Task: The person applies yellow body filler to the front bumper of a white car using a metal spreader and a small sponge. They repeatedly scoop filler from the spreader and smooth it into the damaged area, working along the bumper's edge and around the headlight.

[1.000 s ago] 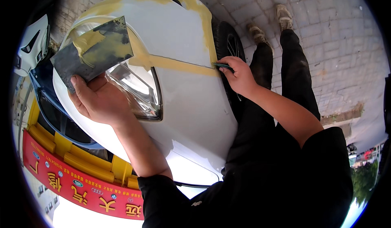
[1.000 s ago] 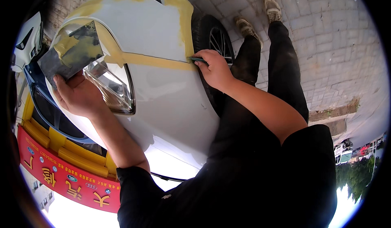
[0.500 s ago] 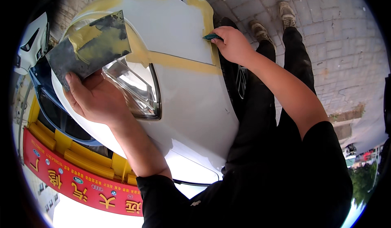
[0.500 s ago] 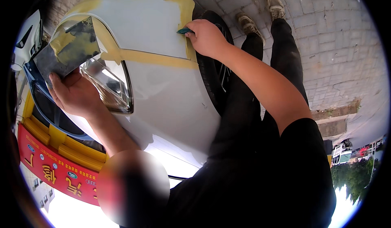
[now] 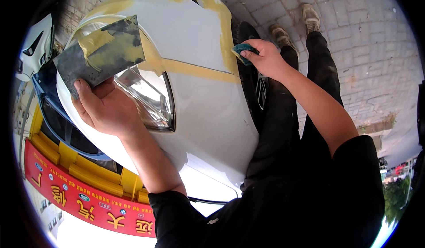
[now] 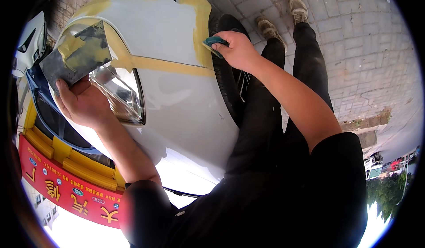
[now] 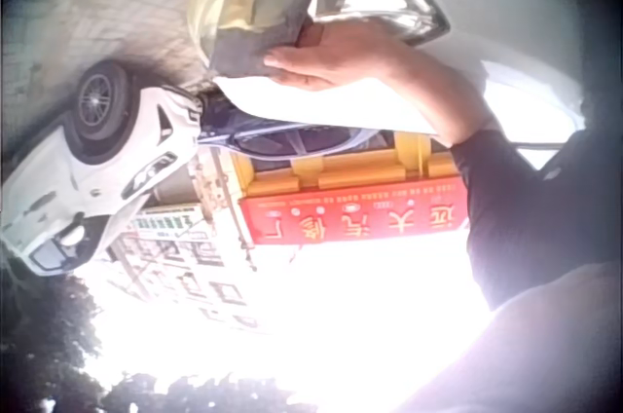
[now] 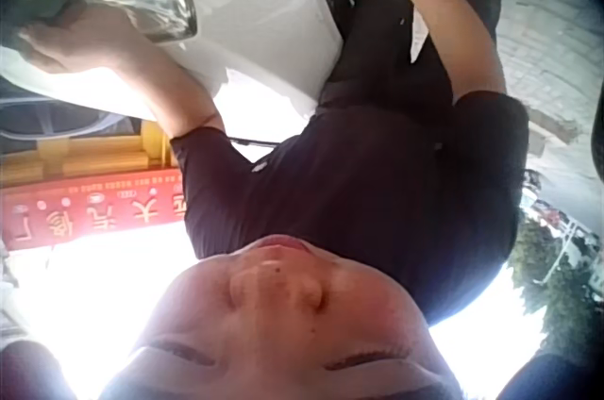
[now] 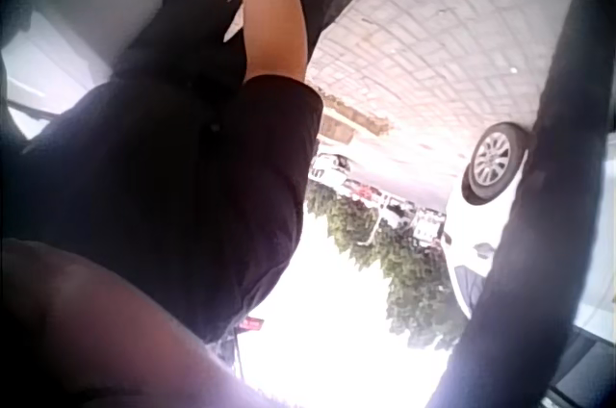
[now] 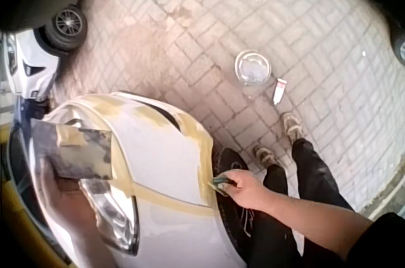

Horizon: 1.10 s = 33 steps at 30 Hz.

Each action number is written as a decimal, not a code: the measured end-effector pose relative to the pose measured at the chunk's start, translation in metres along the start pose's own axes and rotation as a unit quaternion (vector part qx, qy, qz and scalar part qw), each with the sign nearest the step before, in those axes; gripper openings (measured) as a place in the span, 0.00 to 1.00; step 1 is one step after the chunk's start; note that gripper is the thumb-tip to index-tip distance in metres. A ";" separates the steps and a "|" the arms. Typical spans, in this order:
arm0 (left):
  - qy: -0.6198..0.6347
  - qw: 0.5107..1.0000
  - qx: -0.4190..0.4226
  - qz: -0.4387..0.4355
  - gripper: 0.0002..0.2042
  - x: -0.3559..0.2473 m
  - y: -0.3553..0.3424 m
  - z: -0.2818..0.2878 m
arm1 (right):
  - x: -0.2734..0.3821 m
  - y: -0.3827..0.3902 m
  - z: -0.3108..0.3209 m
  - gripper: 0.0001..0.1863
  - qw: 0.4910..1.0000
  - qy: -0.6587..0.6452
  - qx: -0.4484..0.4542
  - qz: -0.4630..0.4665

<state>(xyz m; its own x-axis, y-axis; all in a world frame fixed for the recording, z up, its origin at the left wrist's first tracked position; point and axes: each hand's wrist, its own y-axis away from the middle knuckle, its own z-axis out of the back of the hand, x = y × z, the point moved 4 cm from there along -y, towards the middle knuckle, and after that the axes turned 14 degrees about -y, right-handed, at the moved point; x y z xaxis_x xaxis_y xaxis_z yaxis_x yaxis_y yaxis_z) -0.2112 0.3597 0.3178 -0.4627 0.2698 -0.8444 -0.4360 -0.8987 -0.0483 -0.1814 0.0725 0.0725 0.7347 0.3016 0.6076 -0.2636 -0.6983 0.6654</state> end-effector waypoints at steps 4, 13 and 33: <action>0.011 1.000 0.005 0.002 0.12 -0.001 -0.001 -0.002 | 0.012 -0.041 0.005 0.11 0.980 0.171 -0.036 0.094; -0.026 1.000 0.002 0.003 0.14 -0.003 0.001 -0.006 | 0.010 -0.076 -0.013 0.09 0.961 0.255 0.015 0.109; 0.000 1.000 0.012 0.008 0.12 -0.003 0.001 -0.008 | 0.032 0.014 -0.028 0.11 0.954 0.168 0.144 0.200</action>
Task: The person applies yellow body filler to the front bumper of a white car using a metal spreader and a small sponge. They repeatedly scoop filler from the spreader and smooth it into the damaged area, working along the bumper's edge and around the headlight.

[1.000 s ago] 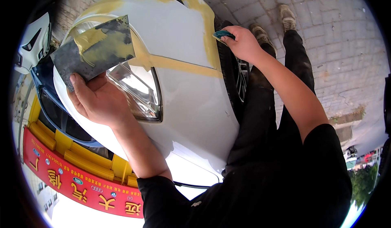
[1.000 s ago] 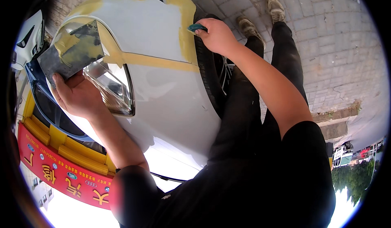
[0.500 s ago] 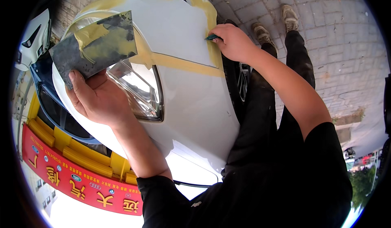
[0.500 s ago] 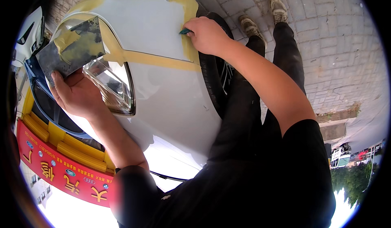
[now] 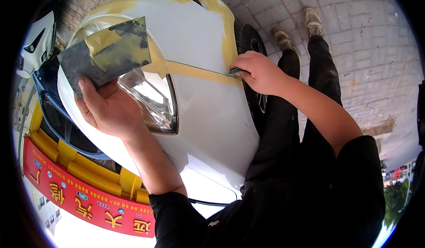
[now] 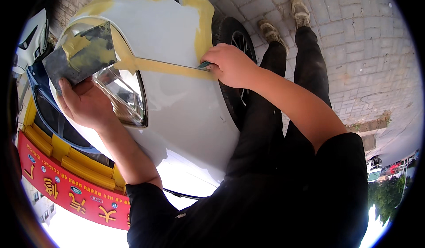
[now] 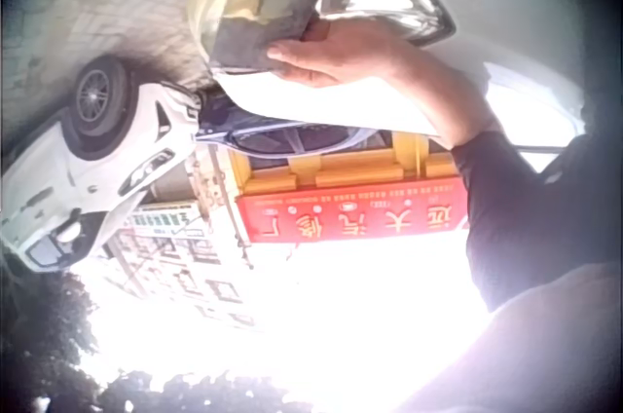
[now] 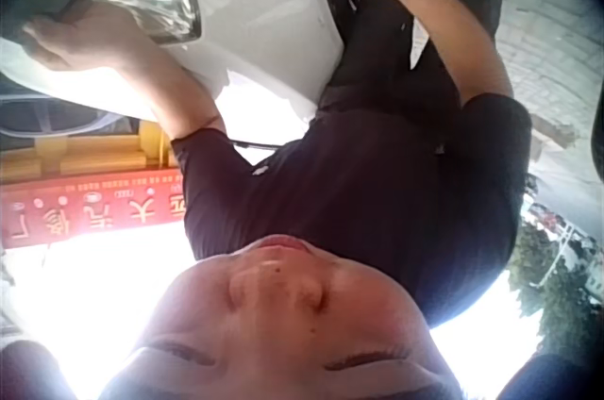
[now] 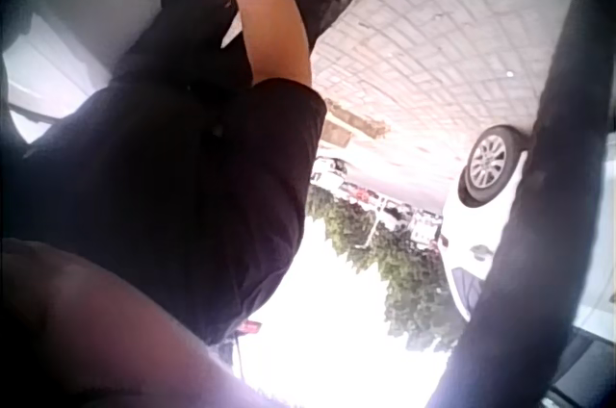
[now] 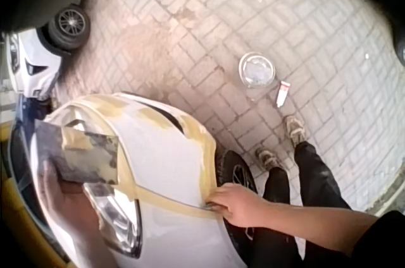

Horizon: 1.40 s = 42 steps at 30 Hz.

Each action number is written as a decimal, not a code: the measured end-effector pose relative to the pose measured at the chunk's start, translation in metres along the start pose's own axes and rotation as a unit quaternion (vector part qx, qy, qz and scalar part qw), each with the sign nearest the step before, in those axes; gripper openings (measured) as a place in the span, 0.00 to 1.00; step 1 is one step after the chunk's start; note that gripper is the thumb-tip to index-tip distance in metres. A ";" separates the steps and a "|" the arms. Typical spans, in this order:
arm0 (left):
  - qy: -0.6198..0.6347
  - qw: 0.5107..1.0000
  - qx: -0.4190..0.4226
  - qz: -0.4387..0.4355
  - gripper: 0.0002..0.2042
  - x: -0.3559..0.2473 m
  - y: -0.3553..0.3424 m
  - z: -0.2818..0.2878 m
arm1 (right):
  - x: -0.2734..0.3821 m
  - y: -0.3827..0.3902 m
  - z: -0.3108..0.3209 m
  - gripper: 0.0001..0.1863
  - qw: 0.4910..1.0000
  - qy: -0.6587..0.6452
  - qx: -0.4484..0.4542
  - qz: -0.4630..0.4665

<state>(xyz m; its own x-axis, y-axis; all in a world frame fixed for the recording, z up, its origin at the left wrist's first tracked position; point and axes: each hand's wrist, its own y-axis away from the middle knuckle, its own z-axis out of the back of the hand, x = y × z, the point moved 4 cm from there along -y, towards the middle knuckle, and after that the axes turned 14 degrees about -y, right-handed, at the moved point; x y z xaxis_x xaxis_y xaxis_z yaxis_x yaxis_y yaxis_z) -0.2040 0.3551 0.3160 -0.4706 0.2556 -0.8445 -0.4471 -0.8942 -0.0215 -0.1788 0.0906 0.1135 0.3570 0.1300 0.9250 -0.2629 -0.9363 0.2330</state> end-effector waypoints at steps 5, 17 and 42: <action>0.004 1.000 0.010 0.002 0.12 0.001 0.001 0.003 | -0.047 -0.035 0.048 0.10 0.986 0.020 -0.146 -0.076; -0.010 1.000 -0.006 0.005 0.14 -0.001 0.000 0.002 | -0.148 -0.121 0.052 0.15 0.973 0.090 -0.145 -0.157; 0.001 1.000 0.011 0.010 0.14 0.003 0.000 0.006 | -0.024 -0.022 0.014 0.10 0.998 -0.010 -0.013 -0.053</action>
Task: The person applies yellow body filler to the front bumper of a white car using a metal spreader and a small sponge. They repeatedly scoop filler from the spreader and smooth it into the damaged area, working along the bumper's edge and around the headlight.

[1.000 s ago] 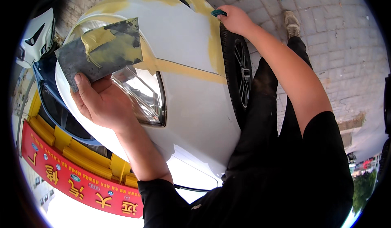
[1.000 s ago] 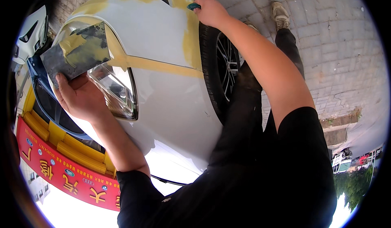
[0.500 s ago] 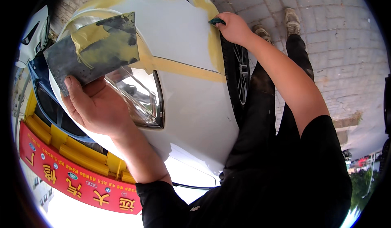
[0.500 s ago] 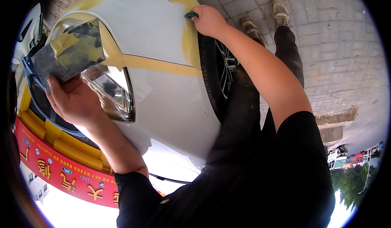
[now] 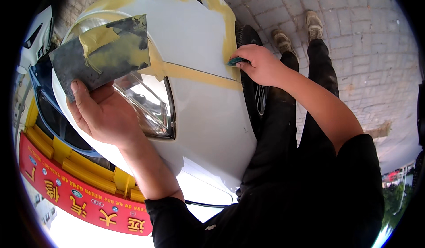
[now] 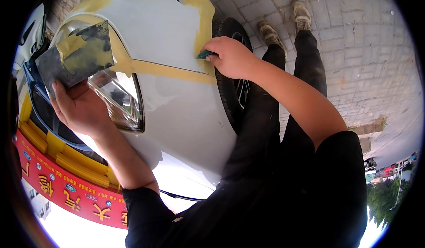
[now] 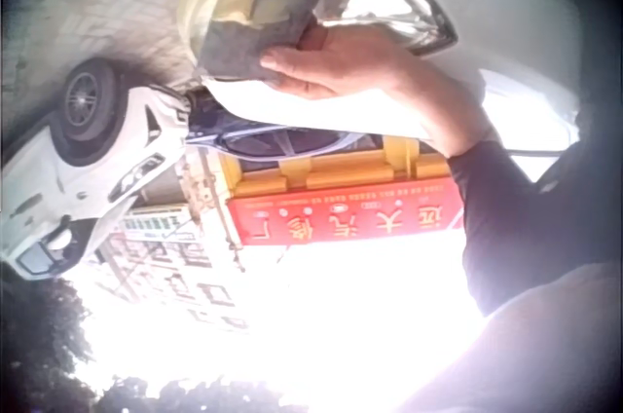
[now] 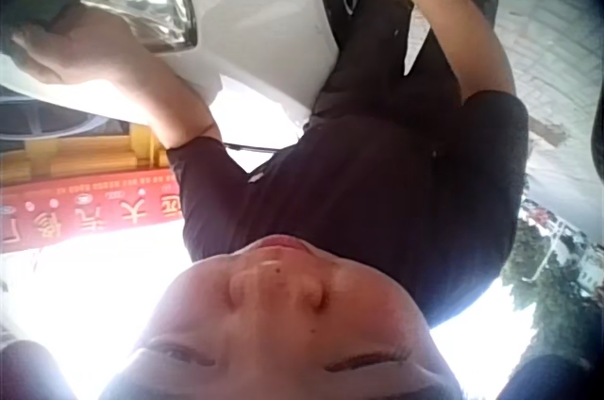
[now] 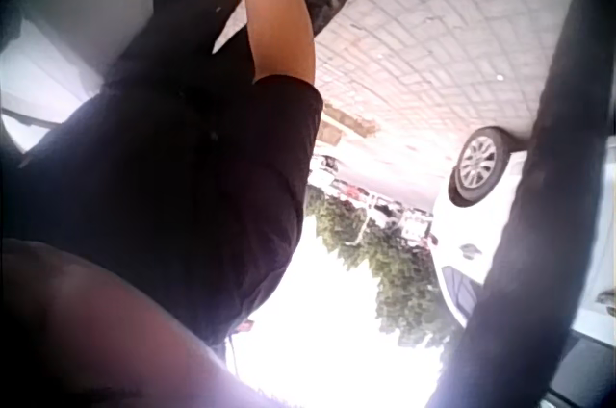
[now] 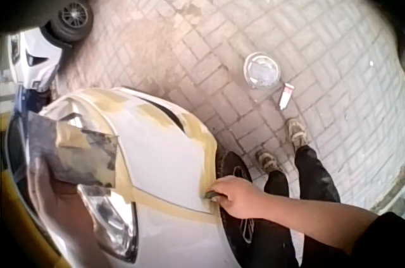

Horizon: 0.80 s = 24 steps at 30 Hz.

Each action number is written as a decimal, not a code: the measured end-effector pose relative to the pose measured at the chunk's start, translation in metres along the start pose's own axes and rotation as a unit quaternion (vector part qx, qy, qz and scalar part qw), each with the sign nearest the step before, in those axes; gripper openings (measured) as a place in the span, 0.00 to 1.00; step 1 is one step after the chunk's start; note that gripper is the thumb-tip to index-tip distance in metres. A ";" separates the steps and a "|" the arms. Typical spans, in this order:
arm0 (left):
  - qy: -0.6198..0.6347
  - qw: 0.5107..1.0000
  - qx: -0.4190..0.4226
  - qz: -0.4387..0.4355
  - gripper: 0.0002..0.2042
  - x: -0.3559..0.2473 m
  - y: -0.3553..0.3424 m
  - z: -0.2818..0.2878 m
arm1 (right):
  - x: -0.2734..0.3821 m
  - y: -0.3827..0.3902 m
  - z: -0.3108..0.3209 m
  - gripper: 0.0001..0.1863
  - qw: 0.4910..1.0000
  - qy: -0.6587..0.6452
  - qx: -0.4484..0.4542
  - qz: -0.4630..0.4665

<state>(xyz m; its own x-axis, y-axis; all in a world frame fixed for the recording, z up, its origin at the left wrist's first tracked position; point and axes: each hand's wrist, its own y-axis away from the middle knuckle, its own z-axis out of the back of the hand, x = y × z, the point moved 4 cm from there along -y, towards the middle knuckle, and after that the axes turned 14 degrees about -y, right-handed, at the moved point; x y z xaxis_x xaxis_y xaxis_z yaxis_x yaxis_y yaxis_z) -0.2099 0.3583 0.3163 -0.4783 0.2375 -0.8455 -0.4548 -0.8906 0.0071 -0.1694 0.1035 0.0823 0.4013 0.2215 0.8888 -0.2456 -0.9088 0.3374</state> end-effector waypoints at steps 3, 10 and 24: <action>-0.030 1.000 0.002 -0.003 0.15 -0.001 0.000 0.003 | -0.036 -0.023 0.024 0.11 0.994 -0.041 -0.072 -0.070; -0.050 0.999 -0.009 -0.003 0.15 -0.001 -0.002 0.000 | -0.084 -0.080 0.033 0.15 0.981 0.038 -0.119 -0.149; -0.037 0.999 0.019 -0.010 0.15 0.001 -0.004 0.004 | -0.007 0.052 -0.031 0.11 0.990 -0.060 -0.124 -0.028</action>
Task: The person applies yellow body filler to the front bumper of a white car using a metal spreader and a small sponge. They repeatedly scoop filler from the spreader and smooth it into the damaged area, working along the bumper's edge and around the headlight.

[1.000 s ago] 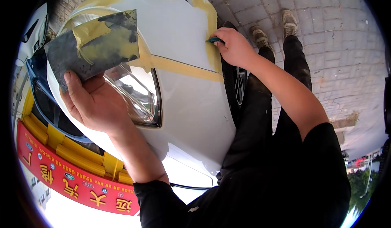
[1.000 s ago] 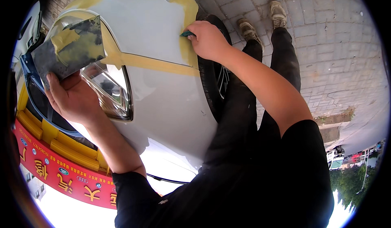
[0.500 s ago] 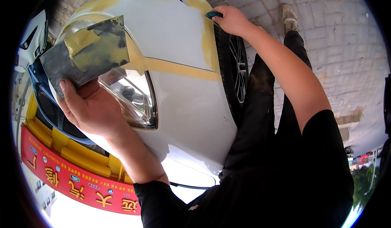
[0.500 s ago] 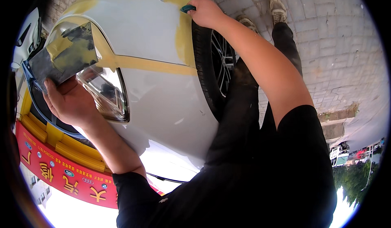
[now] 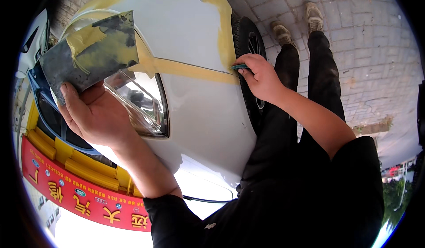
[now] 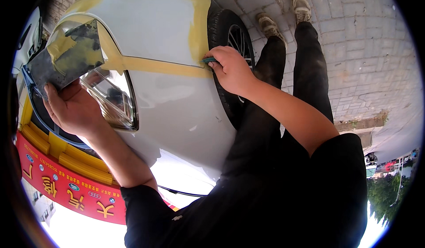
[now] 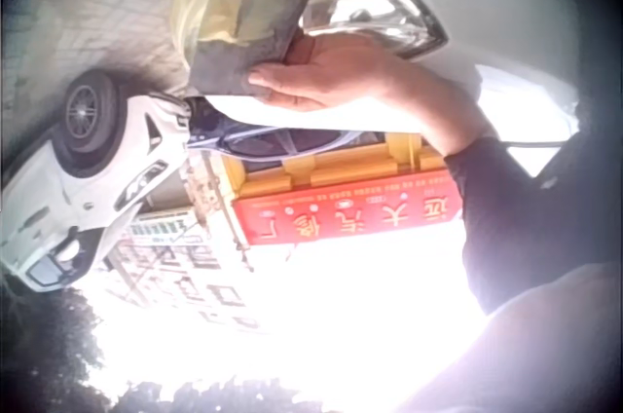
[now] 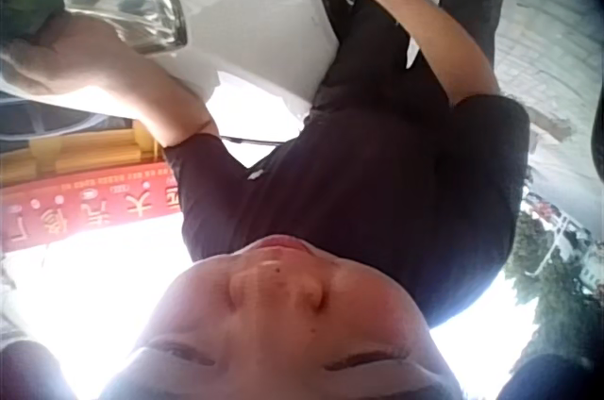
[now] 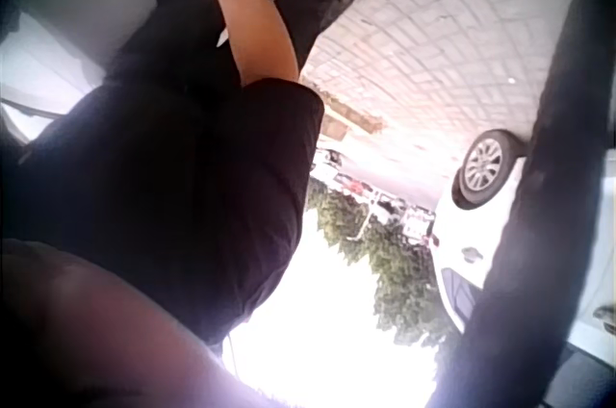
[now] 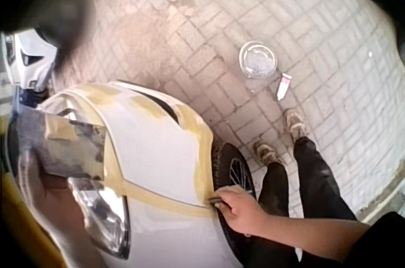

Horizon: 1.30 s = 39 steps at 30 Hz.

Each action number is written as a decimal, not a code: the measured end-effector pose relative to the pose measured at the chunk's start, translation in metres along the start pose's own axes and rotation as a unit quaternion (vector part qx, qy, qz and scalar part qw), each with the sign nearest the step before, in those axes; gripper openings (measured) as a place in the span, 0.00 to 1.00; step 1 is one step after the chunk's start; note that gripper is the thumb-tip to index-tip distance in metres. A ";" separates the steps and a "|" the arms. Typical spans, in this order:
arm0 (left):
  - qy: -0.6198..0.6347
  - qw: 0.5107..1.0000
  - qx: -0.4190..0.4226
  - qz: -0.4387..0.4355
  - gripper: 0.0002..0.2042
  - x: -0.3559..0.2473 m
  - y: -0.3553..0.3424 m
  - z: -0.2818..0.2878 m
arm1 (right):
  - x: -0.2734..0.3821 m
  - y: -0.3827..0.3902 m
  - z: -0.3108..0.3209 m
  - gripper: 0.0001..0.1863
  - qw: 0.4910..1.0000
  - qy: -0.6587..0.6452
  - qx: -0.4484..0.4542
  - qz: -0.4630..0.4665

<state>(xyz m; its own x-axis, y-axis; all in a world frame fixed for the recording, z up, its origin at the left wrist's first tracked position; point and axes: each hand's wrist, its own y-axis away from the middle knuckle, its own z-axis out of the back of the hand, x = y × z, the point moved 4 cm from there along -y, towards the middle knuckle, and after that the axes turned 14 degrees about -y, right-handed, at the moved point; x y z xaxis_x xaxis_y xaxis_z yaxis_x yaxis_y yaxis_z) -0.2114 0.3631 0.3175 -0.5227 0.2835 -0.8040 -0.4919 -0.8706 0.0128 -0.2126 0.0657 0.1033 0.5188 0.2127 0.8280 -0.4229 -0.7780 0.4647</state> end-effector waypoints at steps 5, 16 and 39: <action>0.012 1.000 -0.024 0.007 0.15 -0.003 0.001 -0.002 | -0.026 -0.012 0.025 0.11 0.985 -0.133 0.024 -0.106; -0.018 1.000 0.004 0.012 0.16 0.000 -0.002 0.010 | -0.126 -0.168 0.048 0.15 0.981 0.088 -0.120 -0.120; -0.033 0.997 -0.057 0.035 0.16 -0.012 0.012 -0.011 | -0.140 -0.153 0.026 0.14 0.979 0.049 -0.162 -0.116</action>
<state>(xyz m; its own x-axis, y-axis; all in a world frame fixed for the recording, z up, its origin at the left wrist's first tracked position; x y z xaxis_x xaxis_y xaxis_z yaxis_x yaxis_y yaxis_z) -0.2036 0.3453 0.3206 -0.5998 0.2437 -0.7622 -0.3724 -0.9281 -0.0036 -0.2010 0.1390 -0.0917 0.5623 0.4289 0.7070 -0.5230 -0.4778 0.7058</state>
